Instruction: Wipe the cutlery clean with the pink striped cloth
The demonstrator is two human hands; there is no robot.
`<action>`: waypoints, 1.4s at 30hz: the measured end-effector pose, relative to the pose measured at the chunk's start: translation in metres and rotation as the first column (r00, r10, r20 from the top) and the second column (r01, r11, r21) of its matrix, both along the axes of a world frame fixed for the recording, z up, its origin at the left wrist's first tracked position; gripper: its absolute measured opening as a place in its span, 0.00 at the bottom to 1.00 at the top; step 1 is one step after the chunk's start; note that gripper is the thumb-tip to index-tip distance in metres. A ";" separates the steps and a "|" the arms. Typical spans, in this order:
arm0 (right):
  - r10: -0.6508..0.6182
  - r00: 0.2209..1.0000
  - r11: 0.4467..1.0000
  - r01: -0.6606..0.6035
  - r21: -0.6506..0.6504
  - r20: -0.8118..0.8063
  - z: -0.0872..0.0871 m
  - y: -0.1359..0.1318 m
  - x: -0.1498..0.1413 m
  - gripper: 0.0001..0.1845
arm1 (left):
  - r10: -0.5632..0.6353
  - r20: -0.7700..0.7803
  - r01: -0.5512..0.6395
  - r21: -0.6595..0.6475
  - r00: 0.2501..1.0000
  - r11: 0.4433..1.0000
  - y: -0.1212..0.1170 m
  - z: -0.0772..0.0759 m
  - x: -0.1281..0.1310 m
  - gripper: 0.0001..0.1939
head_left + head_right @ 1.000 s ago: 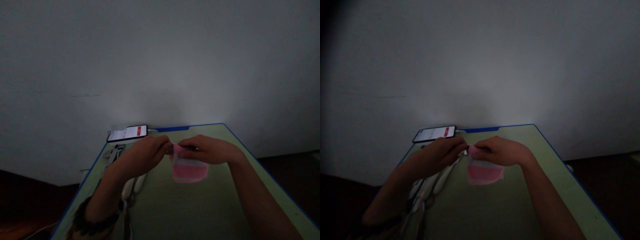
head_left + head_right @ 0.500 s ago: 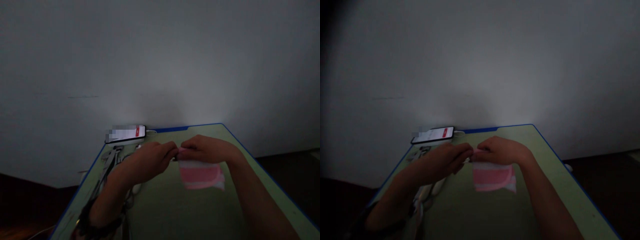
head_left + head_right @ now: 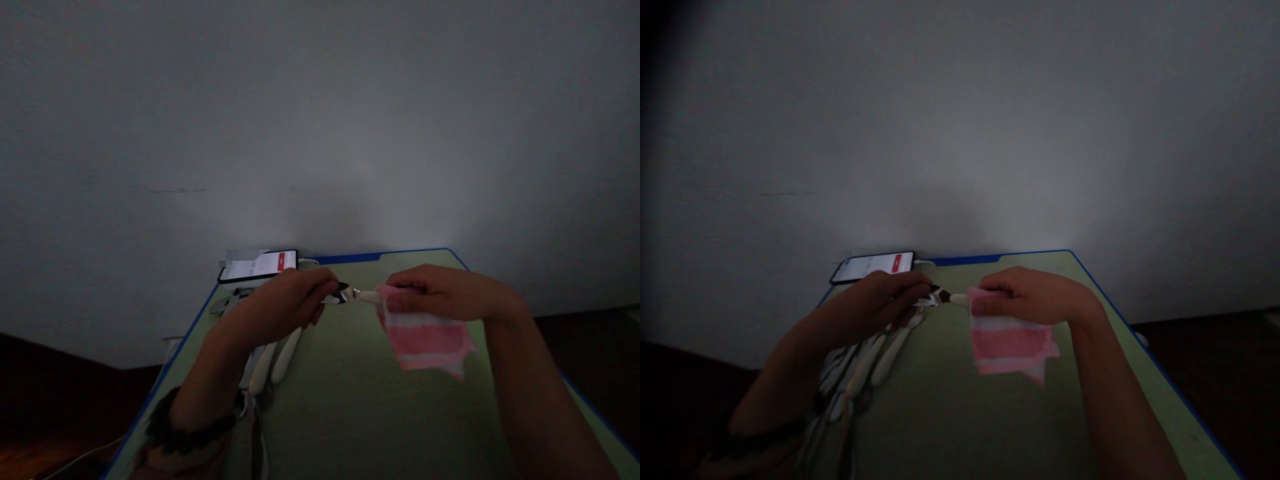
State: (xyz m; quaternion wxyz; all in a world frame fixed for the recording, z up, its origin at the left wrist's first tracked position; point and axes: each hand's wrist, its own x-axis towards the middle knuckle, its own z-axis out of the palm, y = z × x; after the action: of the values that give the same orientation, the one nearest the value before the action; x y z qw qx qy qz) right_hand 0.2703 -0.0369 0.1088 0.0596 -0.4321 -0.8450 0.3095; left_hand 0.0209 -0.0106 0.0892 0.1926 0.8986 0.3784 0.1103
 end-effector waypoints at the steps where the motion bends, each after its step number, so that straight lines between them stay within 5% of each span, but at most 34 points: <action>1: 0.015 1.000 1.000 -0.015 0.000 0.017 0.000 0.000 0.000 0.22 | 0.023 -0.007 -0.023 0.040 1.000 0.999 -0.001 -0.001 0.004 0.15; 4: 0.032 0.998 0.999 -0.033 0.018 0.046 -0.001 0.000 -0.002 0.22 | 0.081 -0.034 -0.072 0.197 0.996 0.978 -0.004 -0.003 0.016 0.14; 14: -0.009 1.000 0.981 0.013 0.196 -0.019 -0.018 0.007 -0.023 0.20 | 0.080 -0.189 -0.006 0.363 0.979 0.932 -0.024 -0.004 0.033 0.13; 26: 0.046 0.998 0.992 -0.041 0.116 -0.041 -0.010 0.002 -0.020 0.16 | -0.070 -0.111 0.091 0.195 0.991 0.977 -0.020 0.010 0.014 0.18; 42: 0.020 0.989 0.954 0.025 0.299 -0.146 -0.009 0.000 -0.031 0.17 | -0.058 0.040 0.047 0.235 0.998 0.971 -0.020 0.012 0.024 0.18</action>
State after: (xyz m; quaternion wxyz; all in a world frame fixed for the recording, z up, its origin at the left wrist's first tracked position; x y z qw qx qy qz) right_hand 0.2396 -0.0365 0.0999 0.1873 -0.3951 -0.8749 0.2084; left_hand 0.0447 -0.0311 0.1016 0.0970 0.9219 0.3344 0.1699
